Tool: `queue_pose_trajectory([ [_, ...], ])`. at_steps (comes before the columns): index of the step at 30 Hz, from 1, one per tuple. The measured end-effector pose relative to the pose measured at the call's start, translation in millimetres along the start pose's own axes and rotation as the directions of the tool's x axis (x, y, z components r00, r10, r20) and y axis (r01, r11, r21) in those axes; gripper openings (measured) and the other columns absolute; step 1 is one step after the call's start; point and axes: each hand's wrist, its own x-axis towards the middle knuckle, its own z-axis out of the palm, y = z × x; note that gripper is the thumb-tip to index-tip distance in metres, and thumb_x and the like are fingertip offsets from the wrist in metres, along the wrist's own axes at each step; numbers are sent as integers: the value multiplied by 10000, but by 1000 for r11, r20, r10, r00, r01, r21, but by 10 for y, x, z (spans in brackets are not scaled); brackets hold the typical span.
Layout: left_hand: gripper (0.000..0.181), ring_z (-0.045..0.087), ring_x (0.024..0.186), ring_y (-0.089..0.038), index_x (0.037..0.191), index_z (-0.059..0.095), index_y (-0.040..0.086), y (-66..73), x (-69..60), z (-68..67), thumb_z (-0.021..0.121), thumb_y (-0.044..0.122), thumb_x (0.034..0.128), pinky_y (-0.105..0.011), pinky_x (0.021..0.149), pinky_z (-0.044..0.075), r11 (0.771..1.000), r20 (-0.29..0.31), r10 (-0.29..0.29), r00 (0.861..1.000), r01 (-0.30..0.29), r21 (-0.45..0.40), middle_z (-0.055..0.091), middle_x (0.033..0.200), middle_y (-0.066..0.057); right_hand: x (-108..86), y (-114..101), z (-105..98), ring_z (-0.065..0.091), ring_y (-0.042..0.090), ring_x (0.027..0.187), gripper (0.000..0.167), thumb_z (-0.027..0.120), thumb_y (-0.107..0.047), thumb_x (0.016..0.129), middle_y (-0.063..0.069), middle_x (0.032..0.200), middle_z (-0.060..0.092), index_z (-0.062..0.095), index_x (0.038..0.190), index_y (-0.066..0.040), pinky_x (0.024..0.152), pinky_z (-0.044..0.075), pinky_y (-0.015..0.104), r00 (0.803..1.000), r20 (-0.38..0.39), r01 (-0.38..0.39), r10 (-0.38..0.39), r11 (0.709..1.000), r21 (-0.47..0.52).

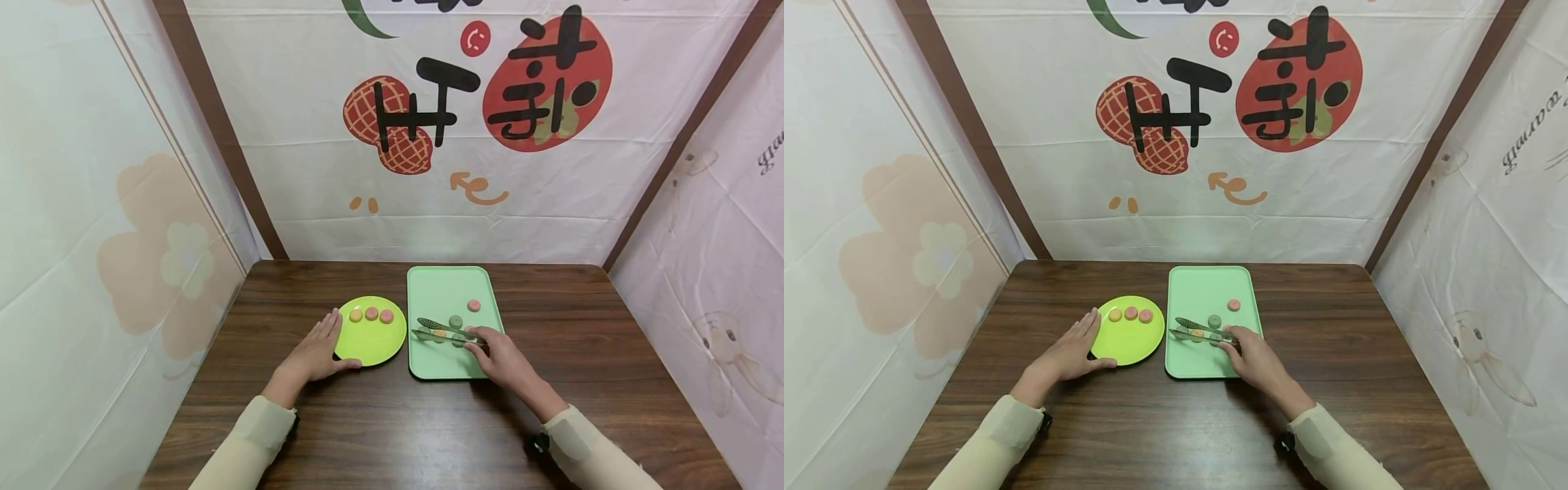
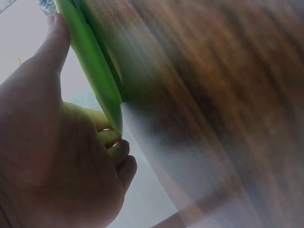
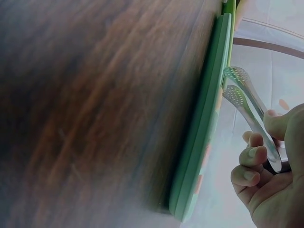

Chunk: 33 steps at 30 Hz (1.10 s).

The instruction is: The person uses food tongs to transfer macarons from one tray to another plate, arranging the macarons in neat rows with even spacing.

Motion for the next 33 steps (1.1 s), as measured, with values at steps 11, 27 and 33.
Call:
queue_pose_trajectory([
  [11,1244,104,1649,-418,1684,92,-88,3,-1,-13,700,705,943,-544,1344,148,1000,4,1,1000,-1,3,50,1775,-273,46,-45,-29,645,57,813,234,744,-123,1033,-9,1015,717,744,1230,4,710,591,307,1000,-11,0,1,1000,13],
  [27,1252,104,1649,-417,1686,89,-84,-9,-1,6,695,717,938,-546,1343,153,1000,3,0,1000,0,7,51,1775,-272,154,-144,48,606,36,762,252,757,-135,1026,-25,964,687,733,1236,2,679,573,309,998,-23,52,-52,998,19],
  [33,1255,101,1650,-414,1689,85,-76,-16,1,11,692,723,936,-541,1344,150,1000,4,-6,1000,6,2,47,1778,-266,202,-184,107,612,15,766,292,728,-152,1049,-29,958,683,710,1280,26,679,586,298,997,-7,83,-83,995,56],
])
